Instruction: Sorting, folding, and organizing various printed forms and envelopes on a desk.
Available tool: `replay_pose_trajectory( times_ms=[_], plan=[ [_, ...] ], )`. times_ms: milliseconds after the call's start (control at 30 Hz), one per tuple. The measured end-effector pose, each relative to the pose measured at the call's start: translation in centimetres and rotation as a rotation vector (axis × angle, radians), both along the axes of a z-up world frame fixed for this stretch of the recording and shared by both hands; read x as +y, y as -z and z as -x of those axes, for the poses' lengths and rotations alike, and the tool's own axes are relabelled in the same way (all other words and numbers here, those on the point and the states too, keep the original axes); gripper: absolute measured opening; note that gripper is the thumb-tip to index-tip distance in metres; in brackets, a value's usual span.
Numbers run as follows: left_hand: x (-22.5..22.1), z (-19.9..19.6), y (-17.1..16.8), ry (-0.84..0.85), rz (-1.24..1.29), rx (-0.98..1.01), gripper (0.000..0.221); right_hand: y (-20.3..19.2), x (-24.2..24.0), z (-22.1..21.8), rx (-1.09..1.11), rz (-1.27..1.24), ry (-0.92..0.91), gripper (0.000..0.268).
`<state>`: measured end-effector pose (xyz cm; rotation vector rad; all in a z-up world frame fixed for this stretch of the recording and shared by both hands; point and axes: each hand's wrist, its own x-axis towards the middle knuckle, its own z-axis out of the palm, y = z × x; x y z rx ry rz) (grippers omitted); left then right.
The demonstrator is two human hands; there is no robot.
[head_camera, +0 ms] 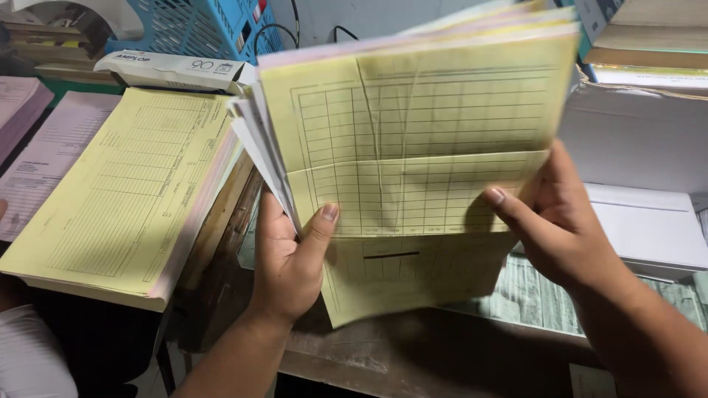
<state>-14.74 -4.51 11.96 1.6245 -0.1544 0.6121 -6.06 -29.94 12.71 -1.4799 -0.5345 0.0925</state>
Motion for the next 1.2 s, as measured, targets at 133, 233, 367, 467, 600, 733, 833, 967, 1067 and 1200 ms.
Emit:
replay_pose_trajectory(
  times_ms=[133,233,367,467,600,733,833,967,1067,1200],
  plan=[
    [-1.7,-0.2,-1.8,0.075,0.149,0.043,0.069,-0.3,-1.2,1.3,-0.24,-0.01,0.132,0.053],
    [-1.8,-0.3,-2.4,-0.036,-0.065,-0.04,0.026,0.0,-3.1,1.0,-0.465,0.08,0.206,0.057],
    [-1.9,-0.7,-2.0,-0.048,-0.148,-0.106,0.029,-0.1,-3.9,0.0,-0.429,0.037,0.235,0.064],
    [-2.1,-0.7,-2.1,-0.023,-0.082,-0.034,0.03,-0.6,-3.4,-0.7,-0.274,-0.047,0.192,0.057],
    [-1.7,-0.9,-3.4,0.138,0.035,0.406,0.05,-0.7,-3.3,-1.7,-0.182,-0.233,0.104,0.05],
    [-0.5,-1.0,-1.6,0.456,-0.16,0.418,0.017,-1.6,-3.4,-1.7,-0.021,-0.339,0.304,0.012],
    [-2.2,0.0,1.0,0.196,0.057,0.691,0.062,-0.3,-4.8,-1.9,-0.341,-0.199,0.231,0.034],
    [-6.3,1.5,5.7,-0.117,1.097,0.596,0.069,0.6,-4.9,-0.3,-0.133,-0.239,0.299,0.041],
    [-6.3,1.9,8.0,-0.145,0.897,0.439,0.028,1.4,-5.0,1.4,0.042,-0.273,0.357,0.048],
    [-3.2,2.7,3.3,-0.24,0.394,0.494,0.043,2.0,-5.2,3.2,0.283,-0.337,0.443,0.06]
  ],
)
